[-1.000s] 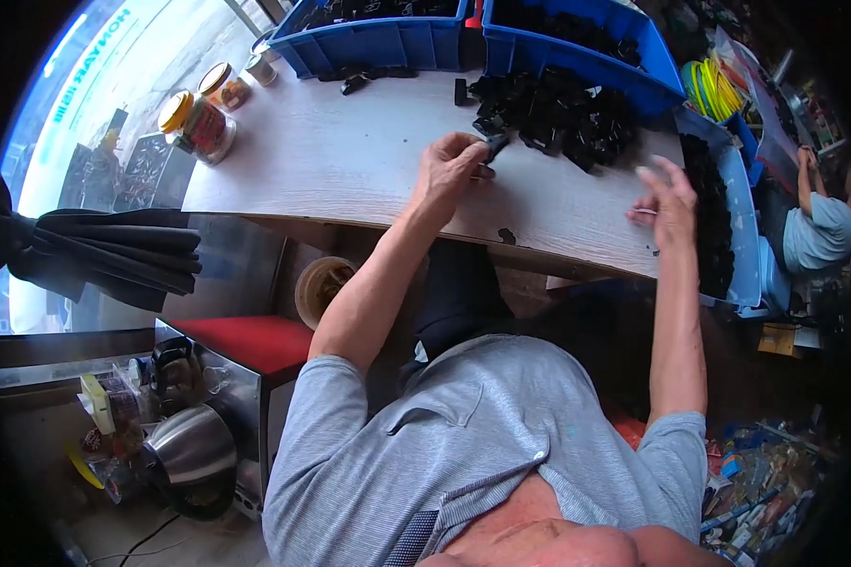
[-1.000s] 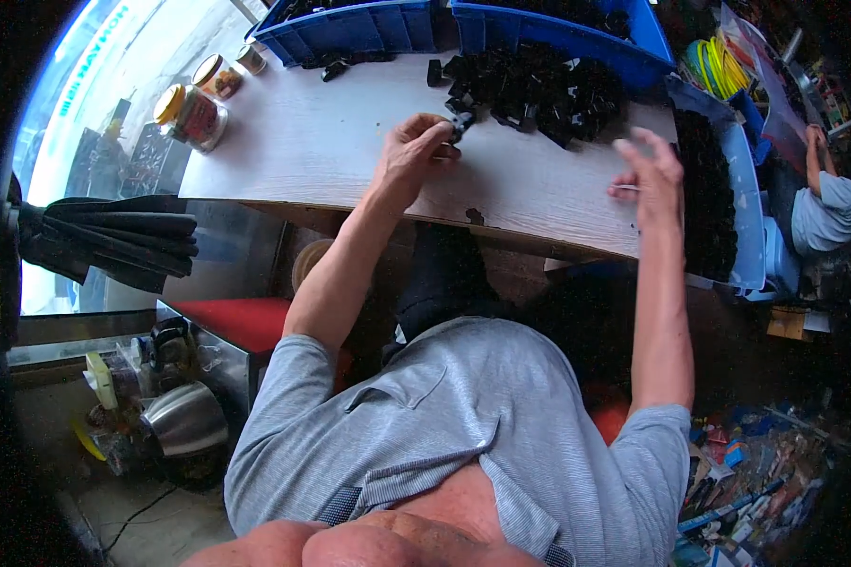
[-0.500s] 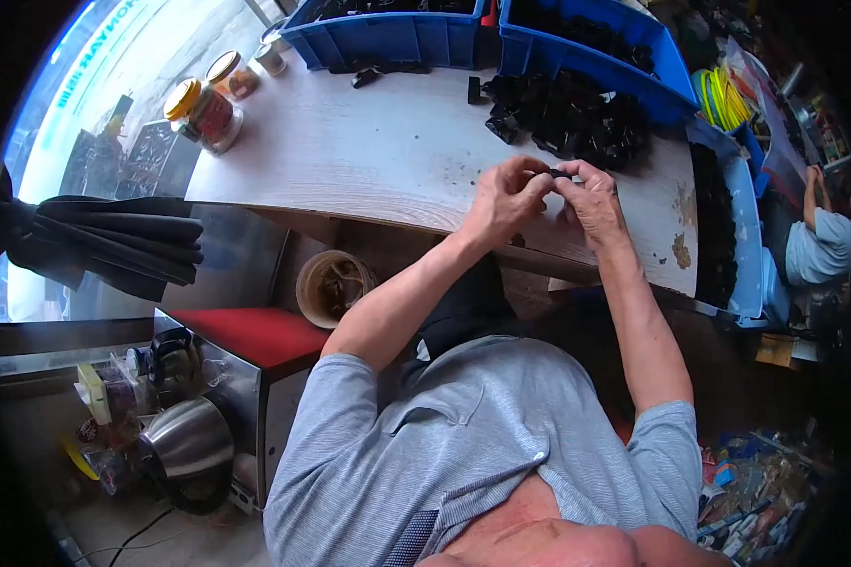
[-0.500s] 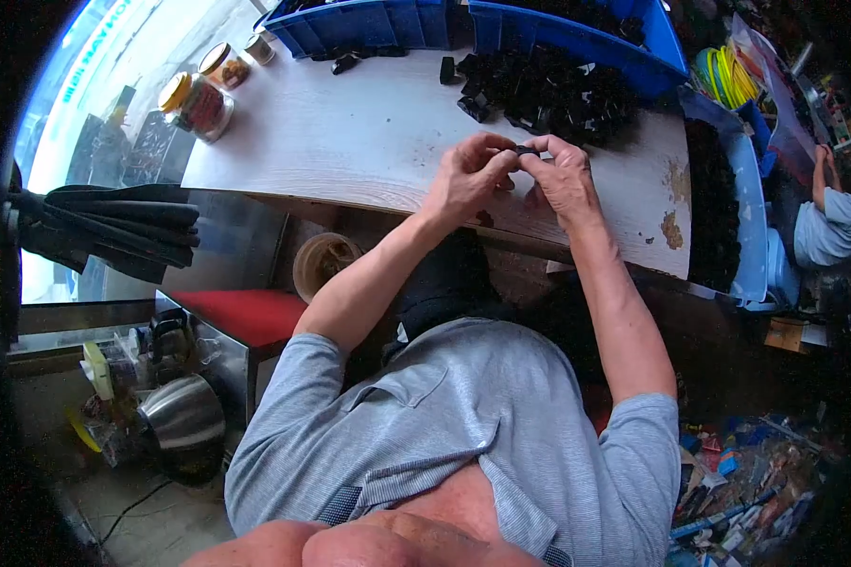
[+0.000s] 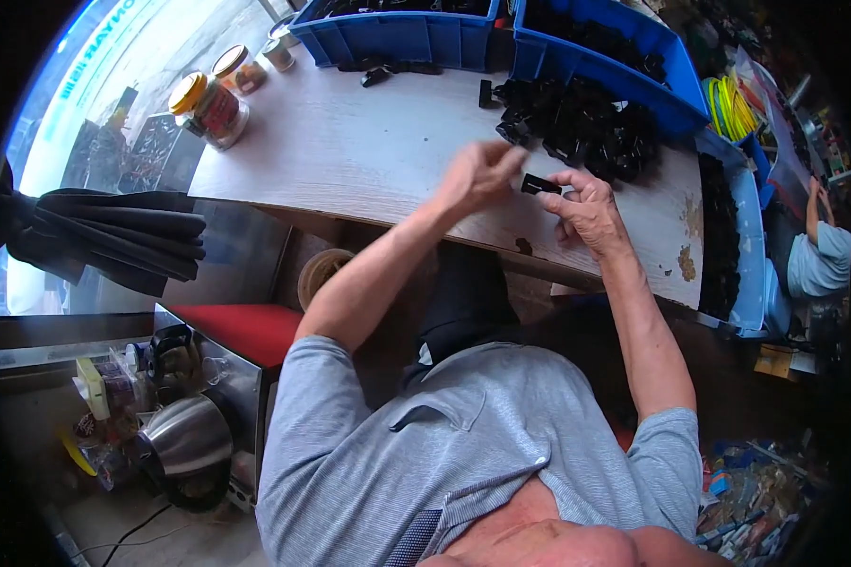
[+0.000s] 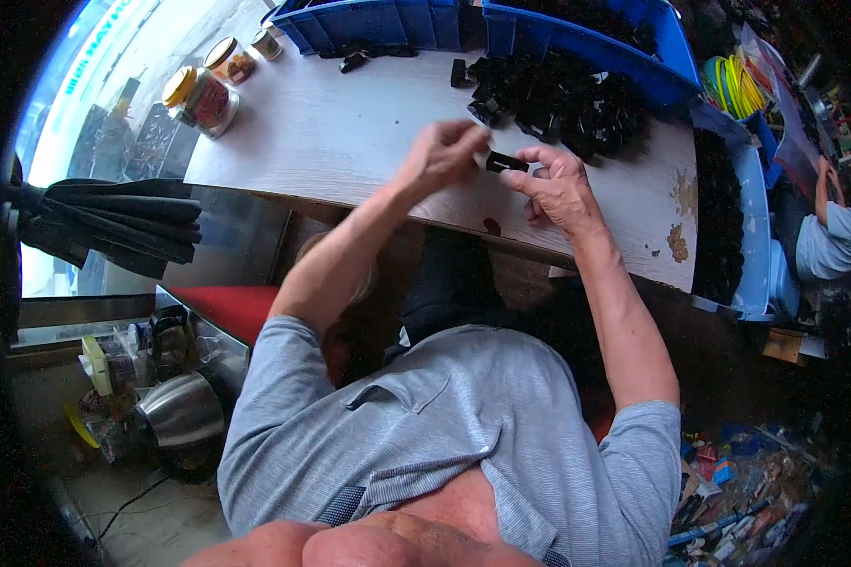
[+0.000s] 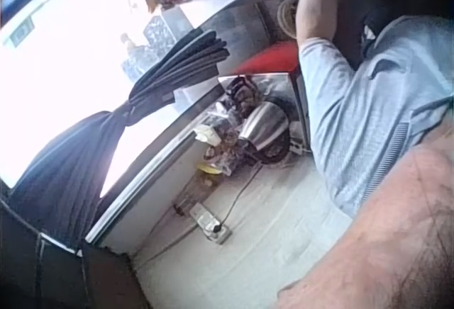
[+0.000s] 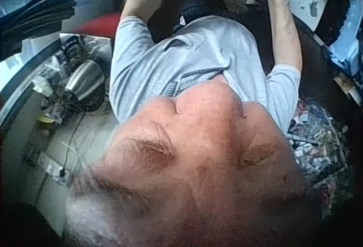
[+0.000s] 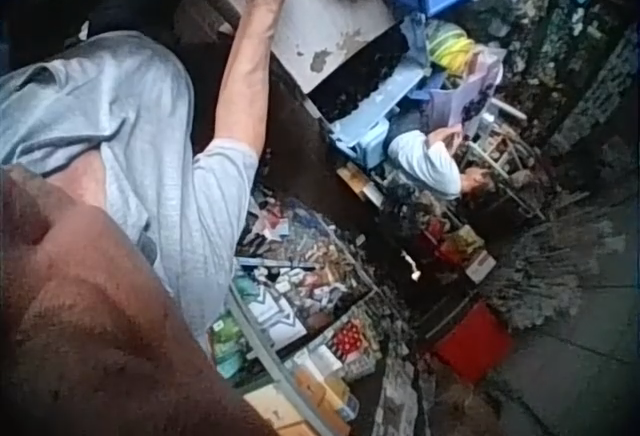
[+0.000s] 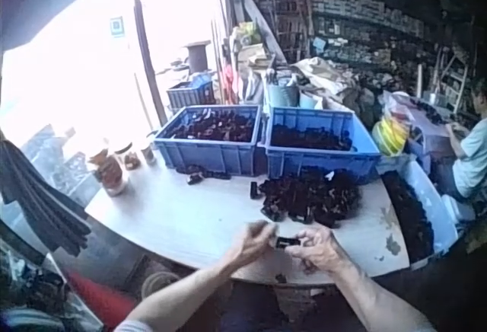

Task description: Assembling small black plastic components by snapping pieces together at a workbench.

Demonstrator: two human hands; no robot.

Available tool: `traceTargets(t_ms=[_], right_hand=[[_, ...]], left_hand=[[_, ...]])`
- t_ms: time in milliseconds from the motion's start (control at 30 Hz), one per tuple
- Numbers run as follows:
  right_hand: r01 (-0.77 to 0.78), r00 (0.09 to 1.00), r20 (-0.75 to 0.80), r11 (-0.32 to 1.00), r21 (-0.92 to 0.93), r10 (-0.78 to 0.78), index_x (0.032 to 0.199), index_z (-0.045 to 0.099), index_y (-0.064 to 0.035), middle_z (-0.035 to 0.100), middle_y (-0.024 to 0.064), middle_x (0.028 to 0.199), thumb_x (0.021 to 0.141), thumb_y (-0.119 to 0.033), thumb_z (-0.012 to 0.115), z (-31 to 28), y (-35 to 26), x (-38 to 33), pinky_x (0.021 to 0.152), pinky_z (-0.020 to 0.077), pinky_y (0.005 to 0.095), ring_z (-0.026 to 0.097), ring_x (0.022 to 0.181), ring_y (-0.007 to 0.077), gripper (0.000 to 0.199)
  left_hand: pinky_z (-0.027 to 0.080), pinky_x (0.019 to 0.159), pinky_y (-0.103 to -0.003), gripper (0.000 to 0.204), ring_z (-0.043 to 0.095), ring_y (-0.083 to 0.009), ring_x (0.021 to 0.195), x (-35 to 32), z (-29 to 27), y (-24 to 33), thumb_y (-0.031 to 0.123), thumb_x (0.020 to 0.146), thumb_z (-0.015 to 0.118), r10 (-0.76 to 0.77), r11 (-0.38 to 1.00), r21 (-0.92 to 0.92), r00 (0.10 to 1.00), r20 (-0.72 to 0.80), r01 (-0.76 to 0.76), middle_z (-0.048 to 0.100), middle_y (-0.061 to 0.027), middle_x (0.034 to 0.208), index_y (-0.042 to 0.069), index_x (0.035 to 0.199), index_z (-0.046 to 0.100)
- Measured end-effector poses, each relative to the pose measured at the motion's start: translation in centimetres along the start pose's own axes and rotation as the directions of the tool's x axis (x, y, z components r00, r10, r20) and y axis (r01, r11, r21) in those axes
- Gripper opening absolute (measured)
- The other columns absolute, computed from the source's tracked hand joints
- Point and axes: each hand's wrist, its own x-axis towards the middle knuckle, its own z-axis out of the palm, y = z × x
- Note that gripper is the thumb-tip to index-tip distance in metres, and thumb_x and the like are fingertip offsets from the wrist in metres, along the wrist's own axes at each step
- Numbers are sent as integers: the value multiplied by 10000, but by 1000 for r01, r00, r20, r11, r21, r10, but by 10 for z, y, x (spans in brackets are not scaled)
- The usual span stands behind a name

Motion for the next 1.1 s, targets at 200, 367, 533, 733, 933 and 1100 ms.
traceTargets(t_ms=[200, 367, 533, 733, 933, 1100], right_hand=[[-5, 996, -92, 1000, -11, 4, 1111, 618, 18, 546, -18, 603, 808, -243, 828, 7, -1, 0, 371, 403, 228, 505, 409, 66, 452], [-33, 997, -72, 998, -49, 29, 1109, 608, 17, 555, 0, 592, 818, -231, 799, 7, 0, 4, 356, 389, 245, 491, 397, 71, 427], [-88, 992, -105, 988, -124, 75, 1122, 607, 26, 541, 6, 553, 812, -195, 786, 10, -9, 4, 348, 386, 265, 481, 380, 89, 421], [-122, 985, -142, 980, -159, 99, 1120, 623, 14, 528, 2, 540, 809, -144, 780, 14, -10, 8, 330, 359, 274, 442, 355, 94, 383], [-139, 978, -179, 978, -155, 111, 1107, 636, -1, 519, -2, 550, 799, -123, 787, 17, -12, 7, 327, 349, 267, 425, 355, 88, 364], [-159, 977, -172, 967, -198, 125, 1120, 654, -46, 516, -16, 564, 795, -139, 781, 18, -13, 6, 352, 376, 262, 453, 384, 83, 360]], left_hand=[[535, 794, -473, 222, 619, -387, 974, 70, -134, -33, 119, 864, 581, 688, 429, 894, 596, -414, 125, 690, -110, 1035, 115, 1056, 693], [553, 781, -503, 190, 675, -336, 953, 86, -175, -59, 121, 904, 544, 541, 270, 955, 801, -256, 122, 706, -122, 983, 116, 1037, 679], [565, 743, -467, 228, 702, -370, 857, 79, -158, -51, 184, 898, 628, 555, 354, 932, 819, -147, -72, 713, -157, 962, 139, 1111, 692], [577, 728, -465, 236, 712, -353, 852, 45, -128, -31, 133, 897, 643, 465, 344, 927, 885, -32, -148, 718, -176, 993, 105, 1123, 706], [605, 669, -323, 294, 755, -193, 850, 1, -62, -16, 26, 894, 670, 419, 858, 417, 879, -227, -301, 744, -159, 1002, 77, 1183, 676], [602, 676, -336, 232, 733, -177, 870, -25, -23, -18, 19, 907, 661, 566, 736, 526, 814, -132, -426, 742, -129, 1013, 75, 1127, 705]])
